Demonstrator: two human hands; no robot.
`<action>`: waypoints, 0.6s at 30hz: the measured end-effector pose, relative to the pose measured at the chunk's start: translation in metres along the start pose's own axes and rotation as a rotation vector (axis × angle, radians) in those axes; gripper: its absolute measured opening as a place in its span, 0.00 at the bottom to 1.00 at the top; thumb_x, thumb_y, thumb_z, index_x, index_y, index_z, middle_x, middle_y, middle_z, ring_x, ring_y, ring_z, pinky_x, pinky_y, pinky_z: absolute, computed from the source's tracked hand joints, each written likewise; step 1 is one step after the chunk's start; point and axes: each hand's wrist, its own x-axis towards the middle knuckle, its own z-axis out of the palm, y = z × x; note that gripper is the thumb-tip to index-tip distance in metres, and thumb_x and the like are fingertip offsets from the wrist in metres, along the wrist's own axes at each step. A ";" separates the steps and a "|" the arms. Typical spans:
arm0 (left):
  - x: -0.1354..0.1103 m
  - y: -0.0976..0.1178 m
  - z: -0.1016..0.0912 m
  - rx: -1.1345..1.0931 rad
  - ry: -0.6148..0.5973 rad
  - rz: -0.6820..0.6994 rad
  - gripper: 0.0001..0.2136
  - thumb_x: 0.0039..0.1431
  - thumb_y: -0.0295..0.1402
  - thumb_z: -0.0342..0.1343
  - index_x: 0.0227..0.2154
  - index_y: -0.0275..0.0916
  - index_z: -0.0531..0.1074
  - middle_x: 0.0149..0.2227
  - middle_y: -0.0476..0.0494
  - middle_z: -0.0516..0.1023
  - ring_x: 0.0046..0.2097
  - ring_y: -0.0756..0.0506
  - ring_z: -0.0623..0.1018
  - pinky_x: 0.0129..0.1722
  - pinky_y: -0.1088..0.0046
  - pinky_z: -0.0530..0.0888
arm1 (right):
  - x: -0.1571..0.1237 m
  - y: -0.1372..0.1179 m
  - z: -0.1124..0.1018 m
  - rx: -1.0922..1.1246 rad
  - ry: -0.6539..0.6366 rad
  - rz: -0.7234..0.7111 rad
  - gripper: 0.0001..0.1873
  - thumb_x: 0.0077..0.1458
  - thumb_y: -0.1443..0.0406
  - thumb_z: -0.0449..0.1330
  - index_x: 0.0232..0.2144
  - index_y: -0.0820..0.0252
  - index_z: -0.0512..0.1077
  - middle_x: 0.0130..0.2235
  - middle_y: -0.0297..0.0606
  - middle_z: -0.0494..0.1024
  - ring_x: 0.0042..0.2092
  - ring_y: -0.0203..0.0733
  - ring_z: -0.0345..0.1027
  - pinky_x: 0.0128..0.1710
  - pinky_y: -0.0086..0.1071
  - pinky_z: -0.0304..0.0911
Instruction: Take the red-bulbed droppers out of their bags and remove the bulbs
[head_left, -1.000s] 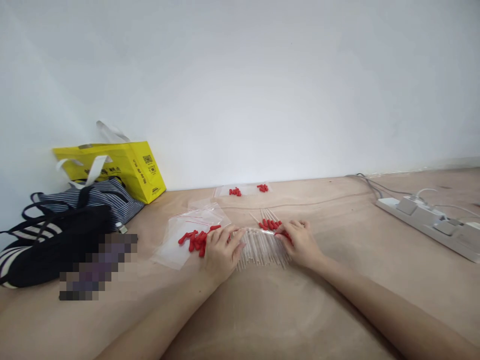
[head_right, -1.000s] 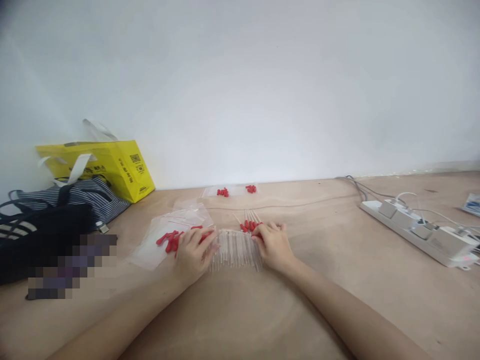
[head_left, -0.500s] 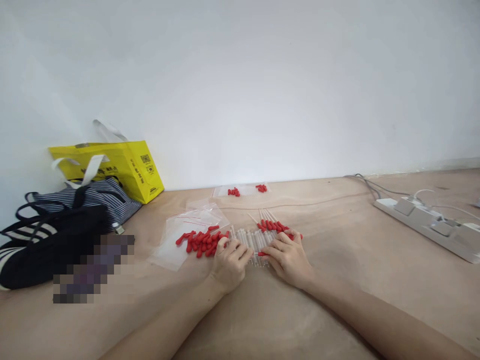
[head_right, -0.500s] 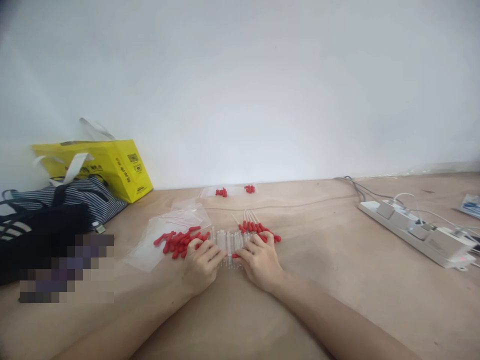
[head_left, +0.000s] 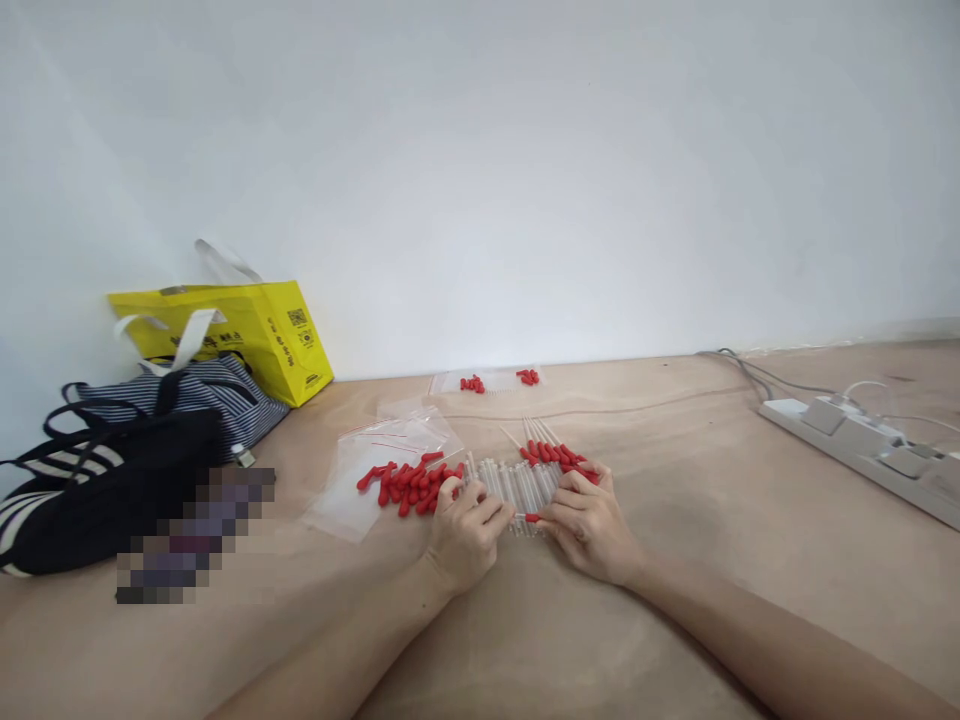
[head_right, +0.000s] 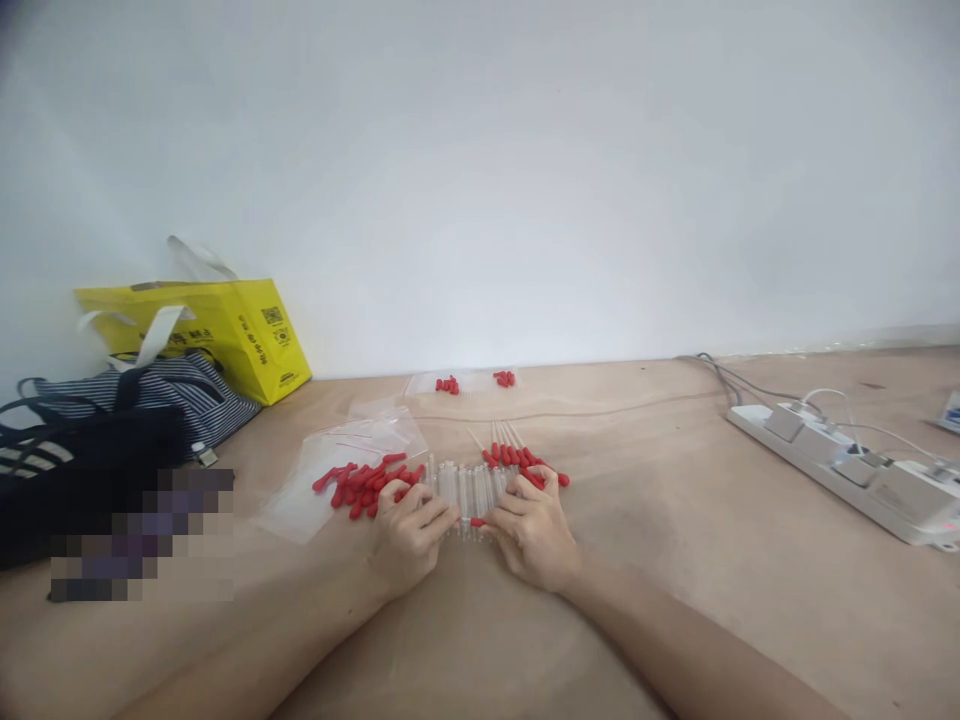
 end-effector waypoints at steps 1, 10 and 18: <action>0.000 0.000 0.000 0.001 0.002 0.002 0.07 0.53 0.26 0.48 0.23 0.39 0.67 0.19 0.52 0.70 0.29 0.49 0.65 0.38 0.64 0.55 | 0.000 0.000 0.000 0.004 0.001 -0.003 0.10 0.53 0.64 0.52 0.22 0.57 0.70 0.20 0.30 0.67 0.32 0.36 0.57 0.44 0.40 0.42; -0.001 0.001 0.001 -0.005 0.027 0.006 0.07 0.54 0.26 0.47 0.24 0.40 0.68 0.19 0.52 0.70 0.29 0.49 0.66 0.38 0.64 0.55 | 0.000 -0.004 -0.005 0.049 -0.016 0.018 0.10 0.51 0.66 0.52 0.22 0.57 0.69 0.21 0.30 0.67 0.34 0.37 0.59 0.46 0.41 0.41; -0.004 -0.007 -0.005 0.002 0.062 -0.088 0.09 0.55 0.27 0.47 0.23 0.40 0.69 0.20 0.51 0.72 0.29 0.49 0.68 0.37 0.65 0.56 | -0.004 0.010 -0.013 -0.019 0.003 0.113 0.12 0.52 0.66 0.50 0.19 0.59 0.66 0.21 0.31 0.68 0.32 0.36 0.60 0.46 0.40 0.42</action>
